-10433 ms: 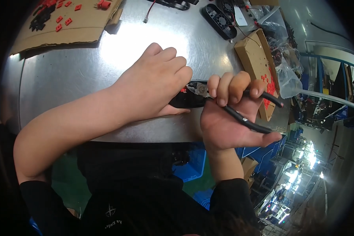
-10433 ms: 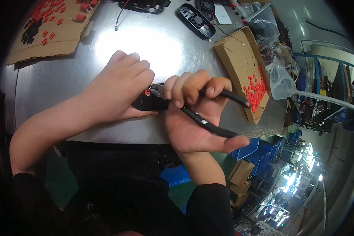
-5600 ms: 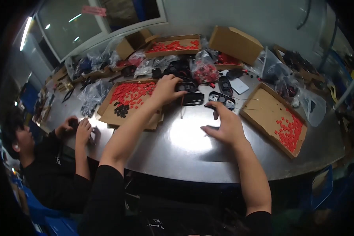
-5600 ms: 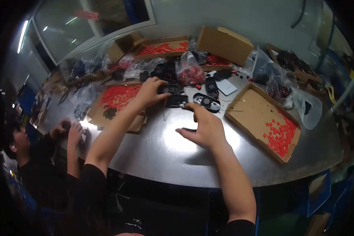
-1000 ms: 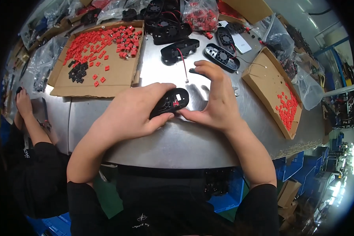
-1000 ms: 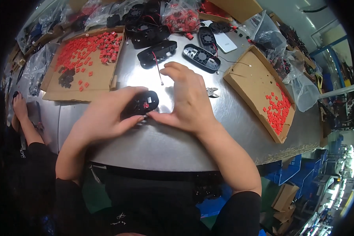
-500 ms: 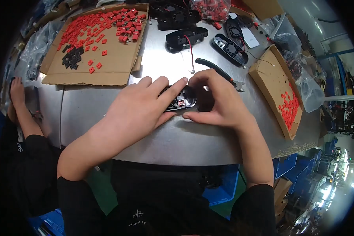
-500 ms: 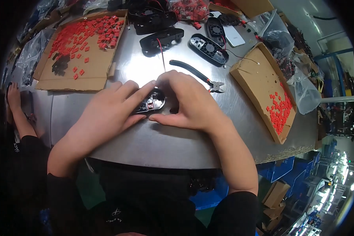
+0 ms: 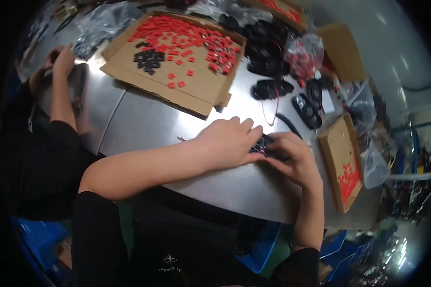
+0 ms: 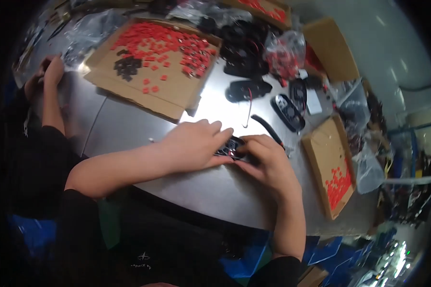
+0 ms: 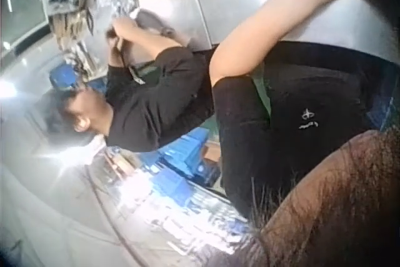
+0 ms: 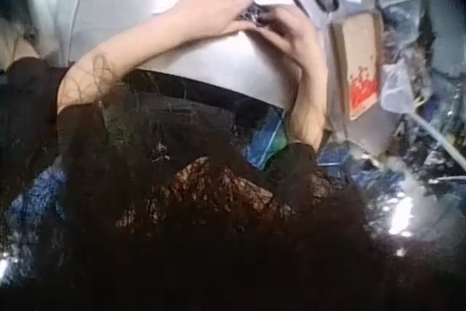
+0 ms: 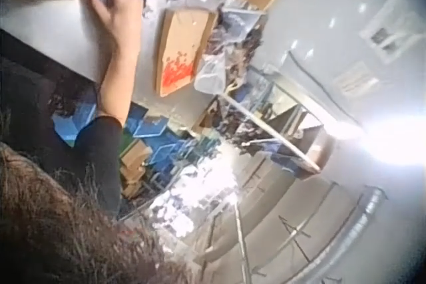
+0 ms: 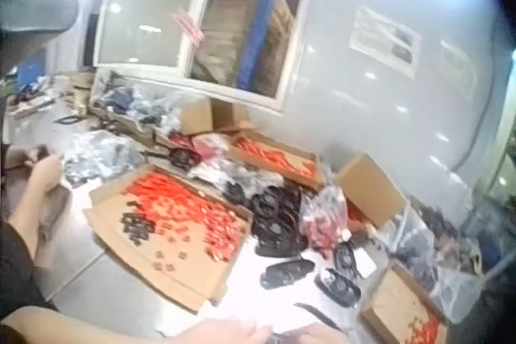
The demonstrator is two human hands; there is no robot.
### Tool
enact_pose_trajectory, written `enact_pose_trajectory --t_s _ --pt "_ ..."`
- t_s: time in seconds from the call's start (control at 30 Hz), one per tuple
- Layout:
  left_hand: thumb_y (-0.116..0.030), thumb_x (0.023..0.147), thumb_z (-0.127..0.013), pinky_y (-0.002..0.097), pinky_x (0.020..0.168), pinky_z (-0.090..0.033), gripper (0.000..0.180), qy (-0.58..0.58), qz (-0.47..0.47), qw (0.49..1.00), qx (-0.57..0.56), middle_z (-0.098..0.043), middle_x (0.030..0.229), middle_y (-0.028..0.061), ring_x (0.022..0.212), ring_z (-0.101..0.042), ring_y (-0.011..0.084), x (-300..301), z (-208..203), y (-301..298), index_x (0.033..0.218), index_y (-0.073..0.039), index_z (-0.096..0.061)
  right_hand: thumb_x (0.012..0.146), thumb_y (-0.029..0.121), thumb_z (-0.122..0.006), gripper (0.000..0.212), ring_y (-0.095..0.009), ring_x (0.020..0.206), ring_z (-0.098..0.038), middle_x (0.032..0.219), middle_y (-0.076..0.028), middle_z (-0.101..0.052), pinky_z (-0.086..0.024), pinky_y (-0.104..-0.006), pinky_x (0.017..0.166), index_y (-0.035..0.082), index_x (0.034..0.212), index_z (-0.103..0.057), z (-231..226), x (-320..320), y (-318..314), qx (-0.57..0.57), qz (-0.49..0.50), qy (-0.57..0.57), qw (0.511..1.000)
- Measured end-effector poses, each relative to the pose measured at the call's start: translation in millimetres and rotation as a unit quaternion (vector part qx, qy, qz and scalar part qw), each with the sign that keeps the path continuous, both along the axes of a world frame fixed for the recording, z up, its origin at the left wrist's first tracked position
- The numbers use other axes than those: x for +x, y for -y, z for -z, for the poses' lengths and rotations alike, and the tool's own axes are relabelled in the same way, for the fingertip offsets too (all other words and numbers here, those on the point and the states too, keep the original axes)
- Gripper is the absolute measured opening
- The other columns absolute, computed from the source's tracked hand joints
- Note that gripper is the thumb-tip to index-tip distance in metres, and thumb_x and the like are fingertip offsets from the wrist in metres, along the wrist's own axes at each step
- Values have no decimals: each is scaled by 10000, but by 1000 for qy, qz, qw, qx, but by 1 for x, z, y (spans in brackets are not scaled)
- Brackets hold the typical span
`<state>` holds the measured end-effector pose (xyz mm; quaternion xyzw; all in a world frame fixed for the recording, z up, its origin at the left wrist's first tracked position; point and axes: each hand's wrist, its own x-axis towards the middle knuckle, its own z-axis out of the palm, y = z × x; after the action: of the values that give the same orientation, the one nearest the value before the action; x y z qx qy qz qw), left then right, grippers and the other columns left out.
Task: Manually assembling electronic components into plastic housings using pliers.
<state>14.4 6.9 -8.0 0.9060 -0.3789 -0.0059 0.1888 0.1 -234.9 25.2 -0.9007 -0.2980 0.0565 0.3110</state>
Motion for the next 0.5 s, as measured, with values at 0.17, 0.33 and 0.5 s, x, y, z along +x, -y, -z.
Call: enact_pose_trajectory --t_s 0.17,0.33,0.5 --pt "-547 917 -661 416 683 -587 610 48 -8 998 -51 -635 1023 167 887 -691 327 -8 14 9 1226 -24 -600 843 -23 -670 217 -204 907 -681 1071 -164 -726 -530 -330 819 -27 1060 -683 -27 19 -24 87 26 95 991" --pt "-530 916 -654 415 644 -570 683 147 -2 983 -113 -636 1055 197 815 -678 323 -9 31 0 1244 65 -589 847 46 -727 253 -283 907 -697 995 -130 -695 -549 -359 830 37 1099 -709 -28 97 -154 -7 -89 99 991" --pt "-543 939 -612 432 658 -573 668 90 15 995 -41 -660 1029 207 828 -694 346 -8 23 10 1282 31 -593 848 79 -726 220 -304 960 -706 1010 -146 -681 -566 -388 846 35 1062 -705 8 152 -181 -102 -158 134 973"
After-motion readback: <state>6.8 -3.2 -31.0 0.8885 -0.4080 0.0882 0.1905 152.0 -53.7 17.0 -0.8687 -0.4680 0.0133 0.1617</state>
